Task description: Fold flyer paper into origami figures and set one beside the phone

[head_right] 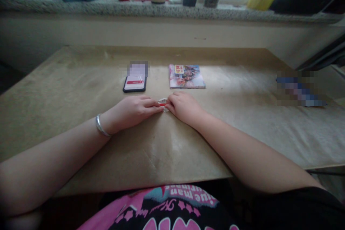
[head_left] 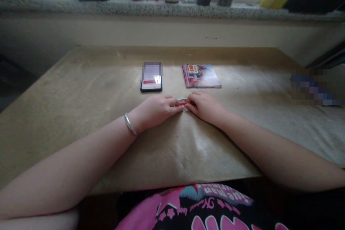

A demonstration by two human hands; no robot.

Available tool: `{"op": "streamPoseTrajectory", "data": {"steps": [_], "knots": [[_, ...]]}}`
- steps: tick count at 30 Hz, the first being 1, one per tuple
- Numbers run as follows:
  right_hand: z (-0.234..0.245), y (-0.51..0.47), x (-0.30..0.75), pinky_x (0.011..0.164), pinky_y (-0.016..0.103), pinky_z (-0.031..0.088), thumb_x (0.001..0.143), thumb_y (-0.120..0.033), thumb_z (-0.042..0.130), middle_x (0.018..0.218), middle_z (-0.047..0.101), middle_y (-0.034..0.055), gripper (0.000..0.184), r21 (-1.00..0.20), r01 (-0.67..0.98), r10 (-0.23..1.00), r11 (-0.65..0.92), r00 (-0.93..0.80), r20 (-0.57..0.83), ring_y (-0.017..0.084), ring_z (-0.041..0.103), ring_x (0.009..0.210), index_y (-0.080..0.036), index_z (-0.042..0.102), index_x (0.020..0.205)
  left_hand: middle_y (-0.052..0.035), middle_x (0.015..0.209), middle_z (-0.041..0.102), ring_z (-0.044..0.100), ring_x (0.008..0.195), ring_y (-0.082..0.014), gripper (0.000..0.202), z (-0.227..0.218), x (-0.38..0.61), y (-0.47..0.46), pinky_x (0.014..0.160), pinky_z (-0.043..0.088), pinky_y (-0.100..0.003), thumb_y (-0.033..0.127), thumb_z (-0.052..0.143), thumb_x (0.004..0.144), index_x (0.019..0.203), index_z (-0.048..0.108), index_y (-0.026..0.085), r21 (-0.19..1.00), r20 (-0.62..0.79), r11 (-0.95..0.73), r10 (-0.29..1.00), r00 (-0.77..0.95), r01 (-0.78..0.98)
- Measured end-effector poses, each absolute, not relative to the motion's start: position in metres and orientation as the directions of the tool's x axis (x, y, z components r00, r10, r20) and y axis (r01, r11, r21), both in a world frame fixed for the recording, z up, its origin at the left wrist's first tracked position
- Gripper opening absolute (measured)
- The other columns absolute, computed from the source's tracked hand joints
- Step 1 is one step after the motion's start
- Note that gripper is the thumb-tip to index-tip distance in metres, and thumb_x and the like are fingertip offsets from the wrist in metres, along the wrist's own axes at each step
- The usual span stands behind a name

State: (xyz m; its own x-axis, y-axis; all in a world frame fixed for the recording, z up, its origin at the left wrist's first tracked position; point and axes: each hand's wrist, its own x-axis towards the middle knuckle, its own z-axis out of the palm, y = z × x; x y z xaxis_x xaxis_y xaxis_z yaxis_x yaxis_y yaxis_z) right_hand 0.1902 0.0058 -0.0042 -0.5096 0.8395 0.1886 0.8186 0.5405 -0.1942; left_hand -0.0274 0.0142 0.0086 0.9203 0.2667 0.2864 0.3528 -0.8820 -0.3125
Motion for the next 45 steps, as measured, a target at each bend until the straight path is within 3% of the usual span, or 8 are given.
{"op": "streamPoseTrajectory", "data": {"steps": [5,11,20,34,41,45], "knots": [[0.0,0.003,0.201,0.068,0.026,0.039,0.083,-0.024,0.06,0.078,0.063,0.0044,0.009,-0.274,0.736,0.785,0.619,-0.573,0.234,0.017,0.056,0.075,-0.017,0.065,0.085,-0.002,0.095,0.068,0.06,0.079,-0.0123,0.025,0.006,-0.026,0.014,0.068,0.047,-0.023,0.021,0.05,0.095,0.114,0.065,0.026,-0.258,0.305,-0.883,0.311,0.9,0.392],[0.003,-0.002,0.201,0.072,0.029,0.04,0.089,-0.029,0.053,0.087,0.066,0.008,0.017,-0.163,0.76,0.772,0.629,-0.587,0.244,0.02,0.058,0.082,-0.018,0.067,0.09,-0.0014,0.086,0.068,0.058,0.072,-0.0123,0.022,0.003,-0.024,0.015,0.063,0.045,-0.023,0.027,0.049,0.096,0.104,0.069,0.026,-0.161,0.398,-0.879,0.359,0.844,0.449],[0.0,0.001,0.202,0.072,0.029,0.039,0.092,-0.032,0.05,0.089,0.067,0.0067,0.022,-0.119,0.745,0.747,0.656,-0.619,0.242,0.019,0.059,0.083,-0.02,0.069,0.09,-0.0015,0.083,0.067,0.06,0.073,-0.0126,0.022,0.002,-0.022,0.013,0.063,0.043,-0.023,0.024,0.049,0.094,0.095,0.071,0.023,-0.116,0.383,-0.866,0.413,0.826,0.487],[-0.004,0.004,0.198,0.068,0.025,0.04,0.087,-0.024,0.052,0.086,0.063,0.0064,0.016,-0.287,0.743,0.796,0.605,-0.556,0.238,0.015,0.056,0.074,-0.017,0.066,0.087,-0.004,0.081,0.065,0.059,0.075,-0.0149,0.028,0.003,-0.02,0.011,0.063,0.043,-0.025,0.027,0.046,0.095,0.089,0.072,0.02,-0.145,0.363,-0.853,0.426,0.829,0.502],[0.001,-0.004,0.204,0.059,0.027,0.031,0.092,-0.03,0.047,0.091,0.069,0.0033,0.024,-0.082,0.746,0.735,0.661,-0.622,0.269,0.015,0.058,0.073,-0.024,0.071,0.092,-0.0053,0.083,0.065,0.056,0.076,-0.0158,0.027,0.006,-0.019,0.007,0.063,0.044,-0.026,0.026,0.046,0.095,0.093,0.072,0.018,-0.151,0.335,-0.848,0.439,0.834,0.507],[0.005,-0.007,0.206,0.058,0.028,0.03,0.094,-0.029,0.046,0.098,0.071,0.0031,0.027,-0.021,0.731,0.715,0.682,-0.659,0.234,0.015,0.06,0.076,-0.027,0.072,0.099,-0.0056,0.084,0.064,0.056,0.076,-0.0153,0.025,0.005,-0.019,0.006,0.064,0.044,-0.026,0.023,0.047,0.094,0.096,0.071,0.018,-0.161,0.327,-0.85,0.433,0.84,0.501]]}}
